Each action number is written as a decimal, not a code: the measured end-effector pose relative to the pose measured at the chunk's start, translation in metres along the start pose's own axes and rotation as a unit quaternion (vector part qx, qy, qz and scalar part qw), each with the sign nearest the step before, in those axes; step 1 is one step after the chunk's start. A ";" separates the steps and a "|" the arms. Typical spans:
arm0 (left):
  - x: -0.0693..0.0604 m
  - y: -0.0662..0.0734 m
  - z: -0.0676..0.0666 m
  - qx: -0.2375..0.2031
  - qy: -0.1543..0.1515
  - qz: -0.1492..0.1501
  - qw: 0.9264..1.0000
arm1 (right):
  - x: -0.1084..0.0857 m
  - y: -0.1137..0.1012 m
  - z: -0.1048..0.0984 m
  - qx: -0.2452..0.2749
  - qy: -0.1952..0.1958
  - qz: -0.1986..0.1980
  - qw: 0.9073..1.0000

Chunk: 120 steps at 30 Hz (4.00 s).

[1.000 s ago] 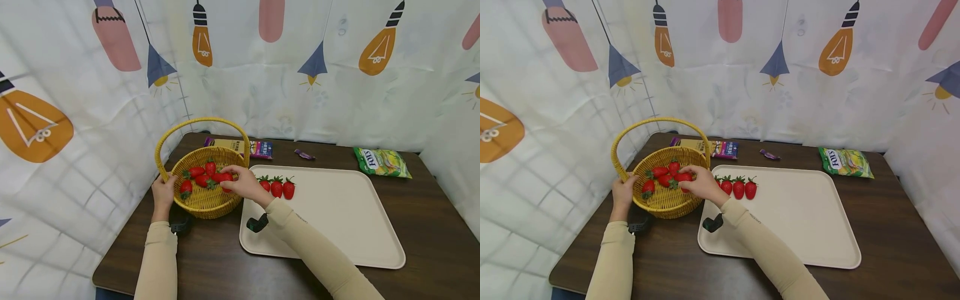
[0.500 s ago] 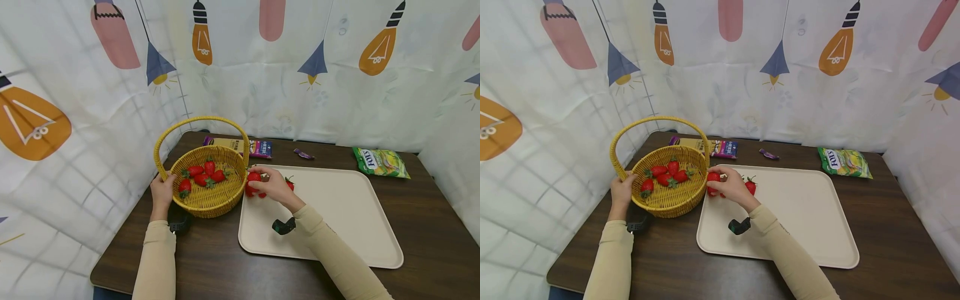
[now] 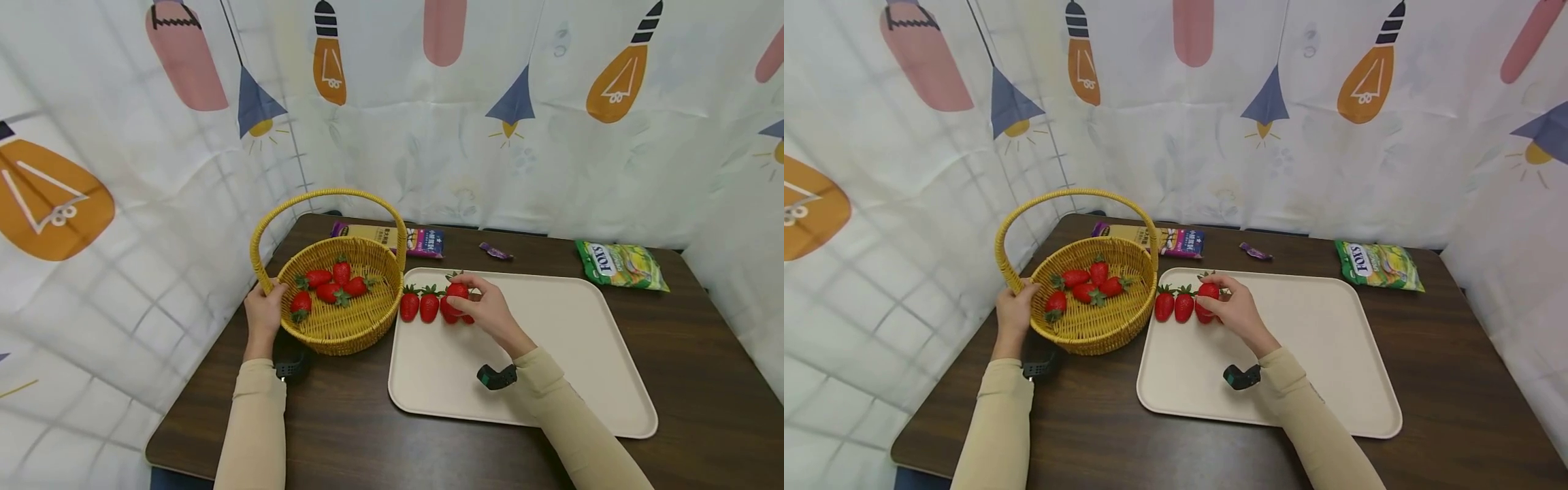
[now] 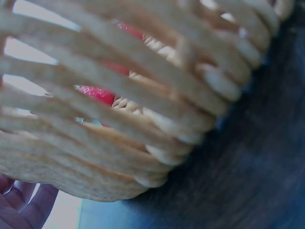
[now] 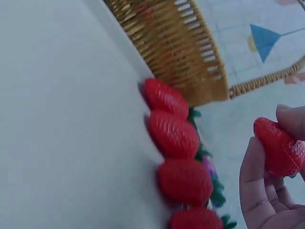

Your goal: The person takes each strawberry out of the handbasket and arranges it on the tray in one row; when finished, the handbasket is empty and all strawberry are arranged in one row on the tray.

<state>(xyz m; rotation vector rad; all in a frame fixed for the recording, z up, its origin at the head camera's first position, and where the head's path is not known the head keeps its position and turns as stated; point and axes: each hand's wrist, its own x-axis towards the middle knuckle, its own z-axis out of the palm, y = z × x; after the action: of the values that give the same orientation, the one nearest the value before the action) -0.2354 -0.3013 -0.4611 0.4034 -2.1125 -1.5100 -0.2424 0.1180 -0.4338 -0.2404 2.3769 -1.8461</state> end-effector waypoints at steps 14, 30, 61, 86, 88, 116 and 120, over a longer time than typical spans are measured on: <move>0.000 0.000 0.001 0.001 0.002 -0.015 1.000 | -0.008 0.042 -0.047 -0.022 0.076 0.023 0.997; 0.002 0.001 0.001 -0.004 -0.004 -0.022 1.000 | -0.008 0.062 -0.065 -0.045 0.080 0.071 0.993; -0.002 0.001 0.000 0.002 0.002 -0.020 1.000 | -0.007 0.068 -0.055 -0.082 0.061 0.055 0.993; -0.001 0.000 -0.001 0.005 -0.003 -0.018 1.000 | -0.011 0.063 -0.055 -0.068 0.149 0.060 0.985; -0.001 0.000 -0.001 0.002 -0.001 -0.016 1.000 | -0.011 0.062 -0.054 -0.066 0.165 0.056 0.983; -0.001 -0.004 0.001 0.018 0.008 -0.011 1.000 | 0.013 -0.030 0.032 -0.003 0.011 -0.083 0.996; -0.001 -0.004 0.001 0.015 0.009 -0.009 1.000 | 0.019 -0.038 0.051 0.004 -0.011 -0.092 0.996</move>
<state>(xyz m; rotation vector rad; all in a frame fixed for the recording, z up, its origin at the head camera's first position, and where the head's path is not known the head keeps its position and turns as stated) -0.2353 -0.3018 -0.4655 0.4458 -2.1255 -1.4800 -0.2491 0.0566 -0.4092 -0.4924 2.4061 -1.9171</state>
